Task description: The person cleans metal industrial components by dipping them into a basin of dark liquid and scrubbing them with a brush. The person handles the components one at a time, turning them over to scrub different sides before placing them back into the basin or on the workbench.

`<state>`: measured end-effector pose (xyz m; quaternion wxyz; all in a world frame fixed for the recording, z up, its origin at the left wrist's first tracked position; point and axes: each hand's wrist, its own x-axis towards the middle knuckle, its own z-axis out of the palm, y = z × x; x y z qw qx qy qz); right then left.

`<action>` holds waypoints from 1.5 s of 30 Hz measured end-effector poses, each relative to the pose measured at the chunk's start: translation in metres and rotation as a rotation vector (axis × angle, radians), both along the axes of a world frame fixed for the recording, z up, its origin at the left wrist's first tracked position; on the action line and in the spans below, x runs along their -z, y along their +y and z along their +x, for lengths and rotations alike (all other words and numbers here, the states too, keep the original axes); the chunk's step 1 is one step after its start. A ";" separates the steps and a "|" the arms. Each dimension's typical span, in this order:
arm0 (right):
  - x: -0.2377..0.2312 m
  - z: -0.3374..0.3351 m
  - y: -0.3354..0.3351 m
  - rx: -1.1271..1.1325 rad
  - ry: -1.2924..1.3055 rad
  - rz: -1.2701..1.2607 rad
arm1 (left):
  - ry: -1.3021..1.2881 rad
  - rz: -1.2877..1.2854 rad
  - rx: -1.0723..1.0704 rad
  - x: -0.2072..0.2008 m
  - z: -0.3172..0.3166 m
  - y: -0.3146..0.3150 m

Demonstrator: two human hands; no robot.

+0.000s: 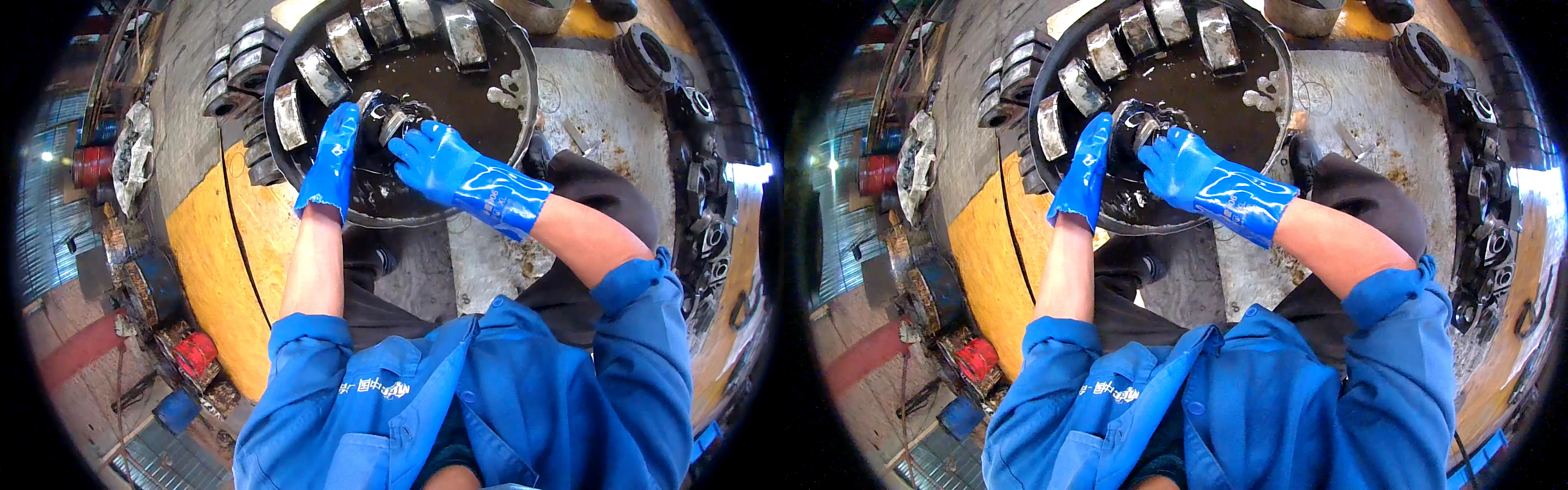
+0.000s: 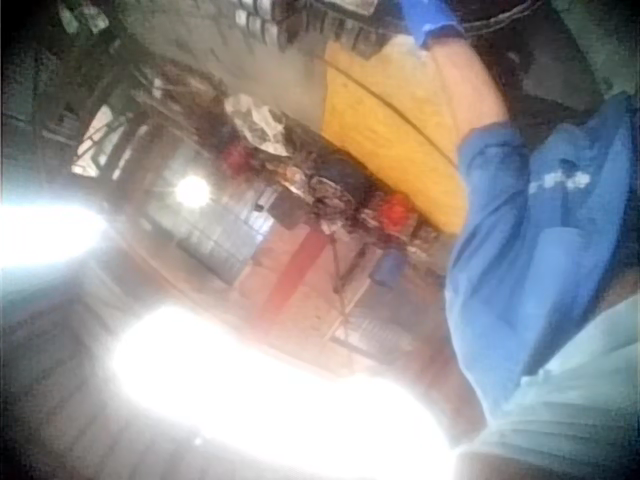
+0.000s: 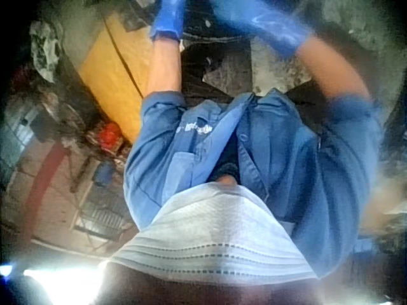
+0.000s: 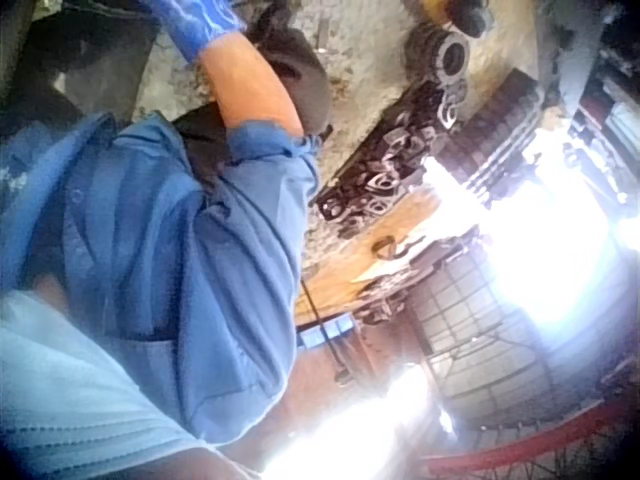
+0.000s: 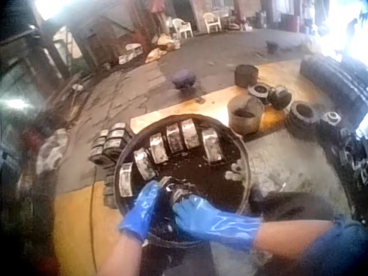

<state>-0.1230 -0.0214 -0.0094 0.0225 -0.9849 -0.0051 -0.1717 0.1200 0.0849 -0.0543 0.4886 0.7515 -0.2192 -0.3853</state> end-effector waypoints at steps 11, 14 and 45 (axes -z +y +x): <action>-0.014 0.014 -0.011 0.571 0.076 0.955 | -0.260 -0.071 0.098 0.018 -0.003 -0.034; -0.010 0.012 -0.032 0.582 0.060 1.325 | -0.230 -0.013 0.130 -0.010 -0.031 -0.038; -0.008 -0.030 -0.027 0.439 0.452 0.143 | -0.077 0.026 0.261 0.085 -0.037 -0.030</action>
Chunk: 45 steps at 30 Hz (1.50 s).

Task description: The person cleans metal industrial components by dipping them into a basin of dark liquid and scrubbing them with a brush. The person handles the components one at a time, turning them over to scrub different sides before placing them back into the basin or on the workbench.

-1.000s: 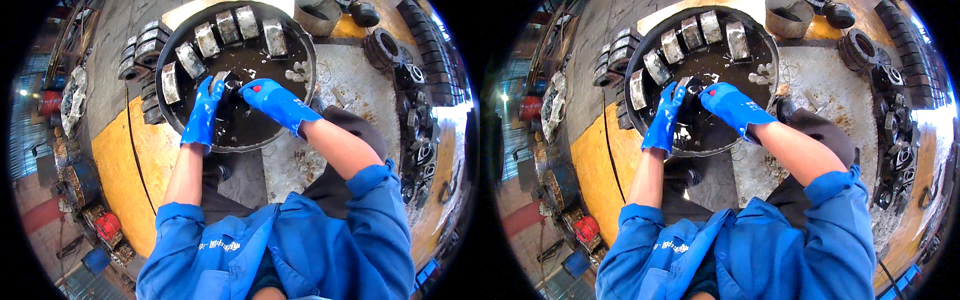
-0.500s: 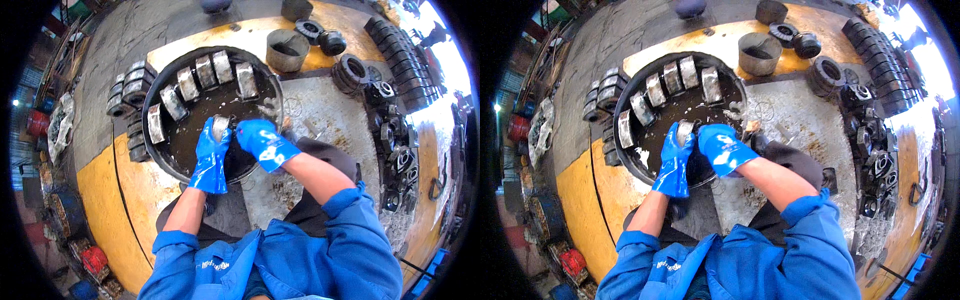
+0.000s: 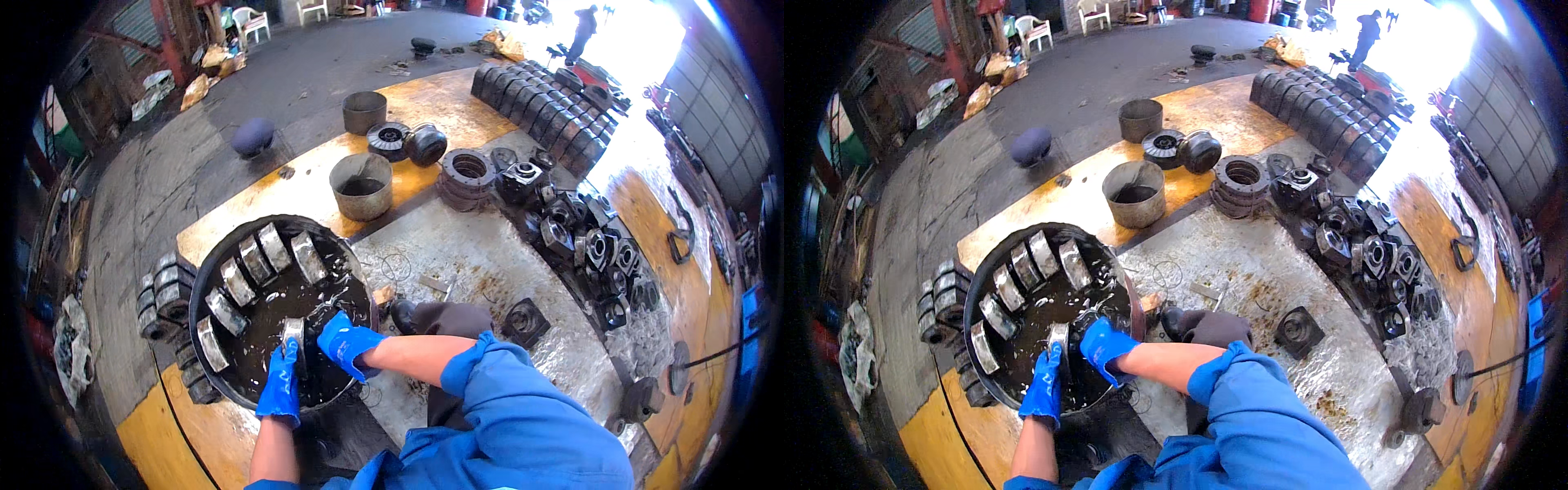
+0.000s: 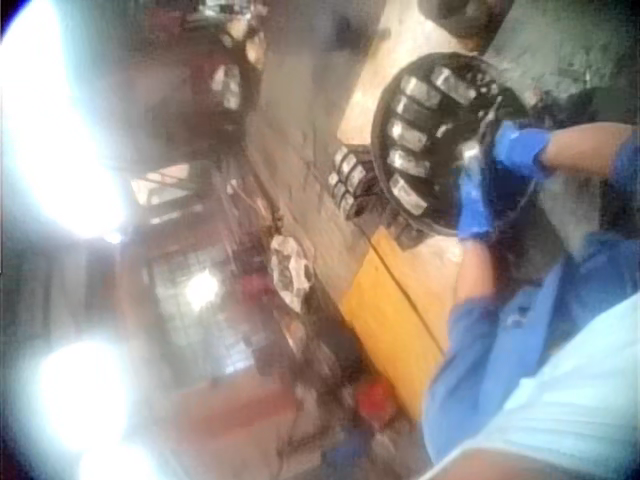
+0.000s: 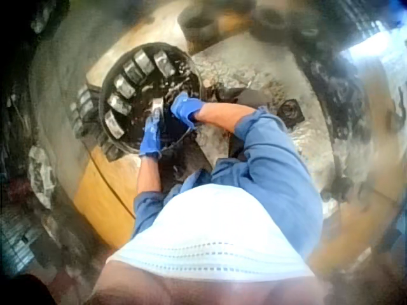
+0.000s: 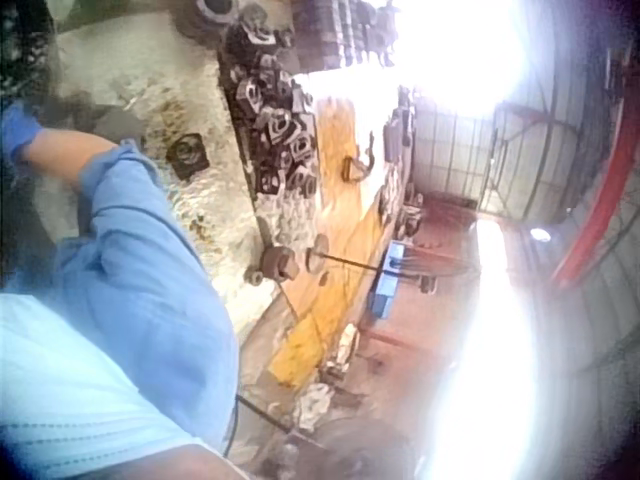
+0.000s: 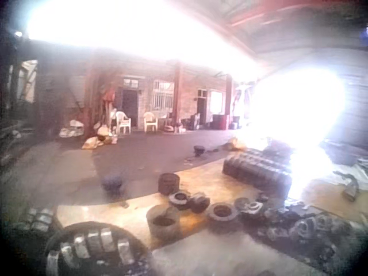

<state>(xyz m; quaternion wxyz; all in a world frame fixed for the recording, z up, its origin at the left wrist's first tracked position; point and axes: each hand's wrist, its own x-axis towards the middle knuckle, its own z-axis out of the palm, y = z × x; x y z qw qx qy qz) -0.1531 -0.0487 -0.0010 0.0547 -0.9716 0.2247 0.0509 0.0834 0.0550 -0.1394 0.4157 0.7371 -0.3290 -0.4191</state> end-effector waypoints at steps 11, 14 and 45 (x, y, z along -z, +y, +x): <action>0.030 0.008 0.000 -0.046 -0.091 -0.149 | 0.014 0.292 0.010 0.006 0.013 -0.007; 0.030 0.004 -0.001 -0.048 -0.097 -0.182 | -0.034 0.258 -0.006 0.013 0.002 -0.010; 0.026 -0.001 0.016 -0.159 0.190 -0.061 | 0.429 -0.015 -0.033 -0.105 -0.061 0.009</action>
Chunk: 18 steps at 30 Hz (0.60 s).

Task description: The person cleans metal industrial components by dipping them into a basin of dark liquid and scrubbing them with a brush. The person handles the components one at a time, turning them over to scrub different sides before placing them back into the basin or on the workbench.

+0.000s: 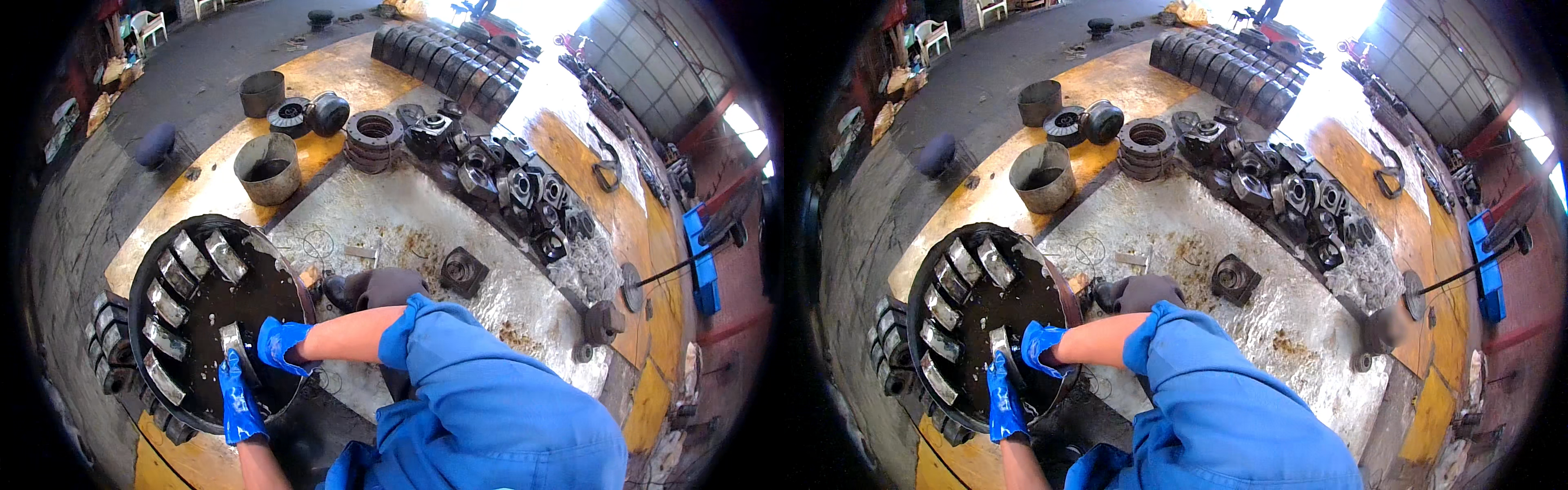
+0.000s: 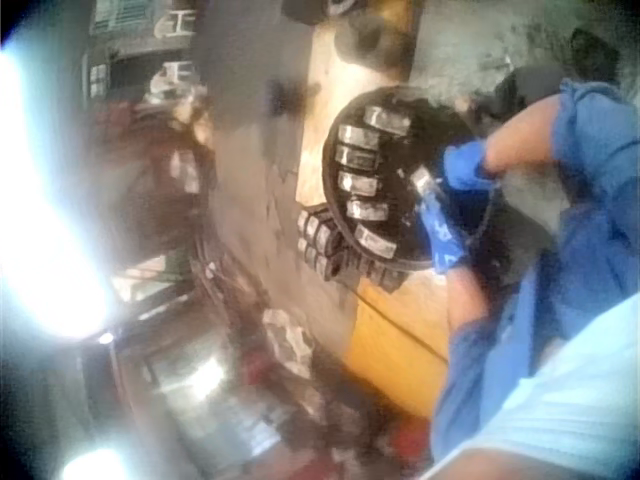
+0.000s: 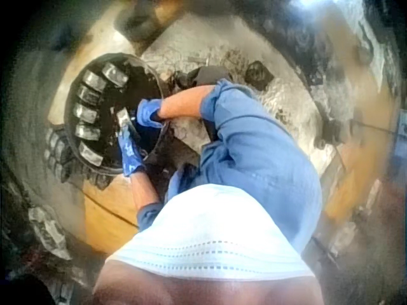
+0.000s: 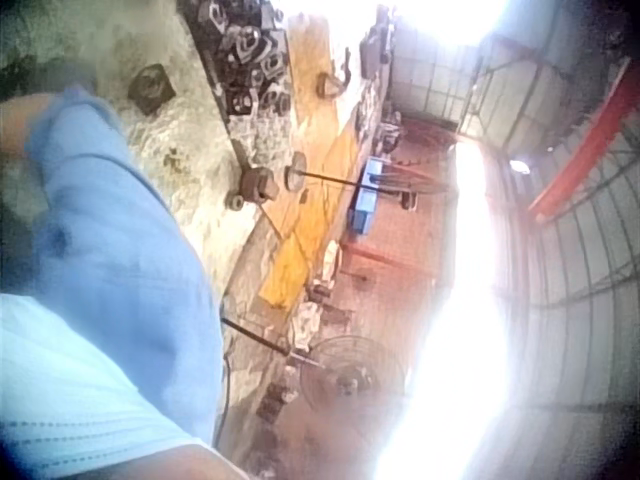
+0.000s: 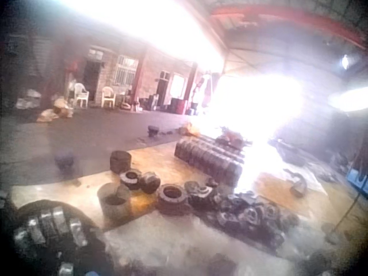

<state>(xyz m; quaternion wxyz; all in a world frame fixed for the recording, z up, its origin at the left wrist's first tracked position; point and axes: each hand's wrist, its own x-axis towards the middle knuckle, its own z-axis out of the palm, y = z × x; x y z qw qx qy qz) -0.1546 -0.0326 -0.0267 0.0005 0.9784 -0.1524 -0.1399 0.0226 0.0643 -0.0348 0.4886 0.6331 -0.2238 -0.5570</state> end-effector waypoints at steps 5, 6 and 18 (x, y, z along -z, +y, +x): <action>-0.018 -0.006 -0.016 -0.123 -0.390 -0.457 | 0.029 -0.078 -0.068 -0.032 -0.016 0.006; -0.028 -0.009 -0.018 -0.121 -0.483 -0.638 | -0.058 -0.126 0.035 -0.035 -0.011 0.006; -0.045 0.012 -0.089 0.533 -0.017 0.244 | -0.172 0.076 -0.061 0.024 0.017 -0.007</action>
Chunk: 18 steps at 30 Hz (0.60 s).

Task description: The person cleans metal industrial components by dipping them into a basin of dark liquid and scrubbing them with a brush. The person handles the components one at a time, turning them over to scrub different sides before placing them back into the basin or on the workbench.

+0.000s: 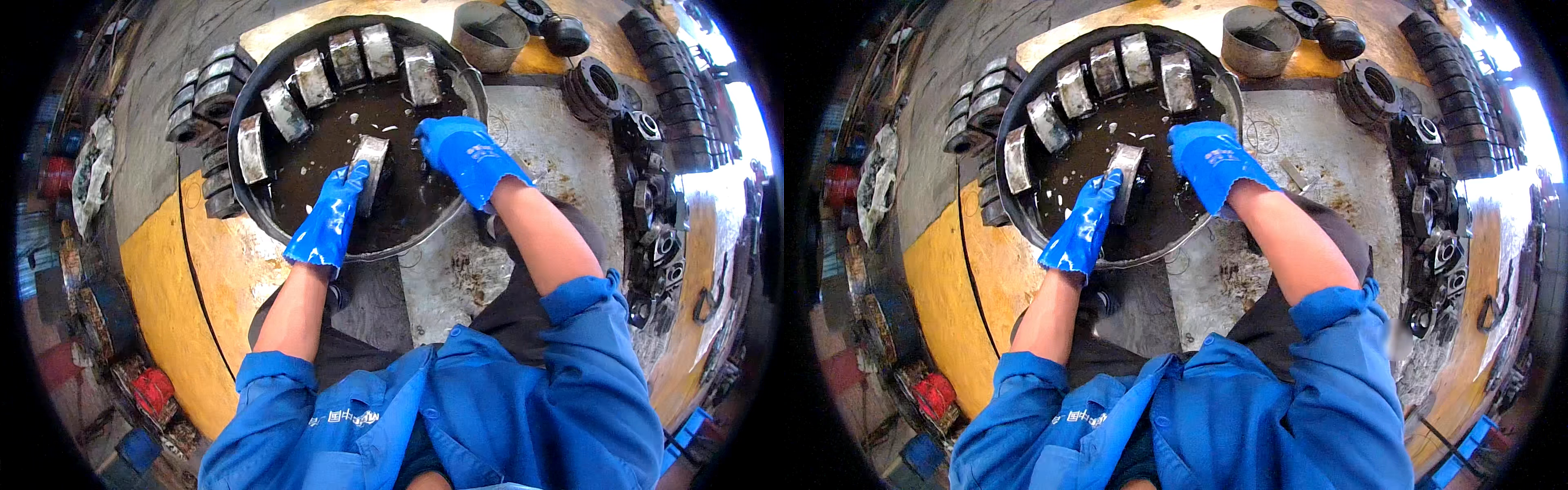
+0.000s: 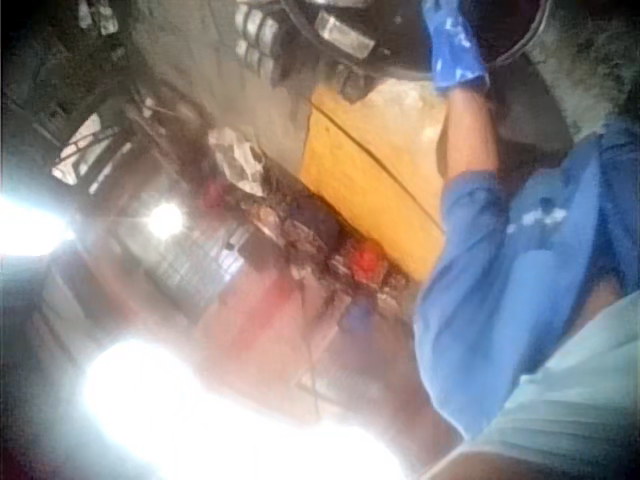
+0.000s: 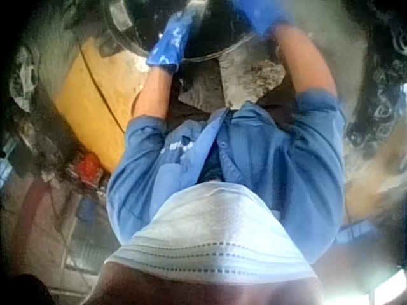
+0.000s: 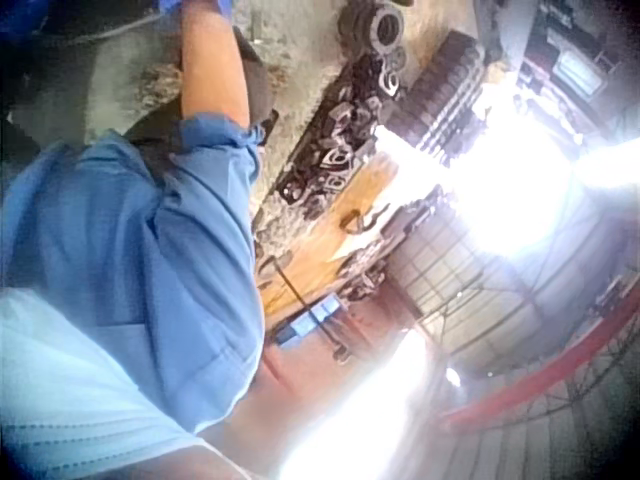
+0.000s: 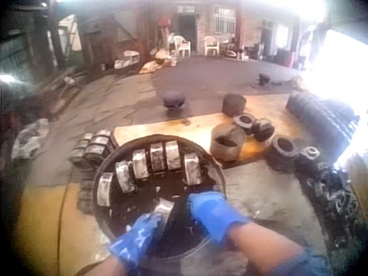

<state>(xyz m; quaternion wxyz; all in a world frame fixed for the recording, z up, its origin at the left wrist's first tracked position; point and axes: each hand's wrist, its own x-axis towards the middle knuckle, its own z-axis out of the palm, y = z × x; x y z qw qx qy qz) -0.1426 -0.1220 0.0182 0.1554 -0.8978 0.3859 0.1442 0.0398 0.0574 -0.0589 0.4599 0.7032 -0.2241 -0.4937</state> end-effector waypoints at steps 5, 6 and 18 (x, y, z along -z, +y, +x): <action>-0.013 0.005 -0.002 0.114 0.146 -0.181 | 0.088 -0.029 -0.027 0.008 -0.002 0.000; -0.019 0.006 0.001 0.145 0.114 -0.185 | 0.093 -0.023 -0.017 0.003 -0.003 0.000; 0.028 0.009 0.084 0.612 -0.731 0.864 | 0.165 0.020 -0.016 -0.004 0.001 -0.005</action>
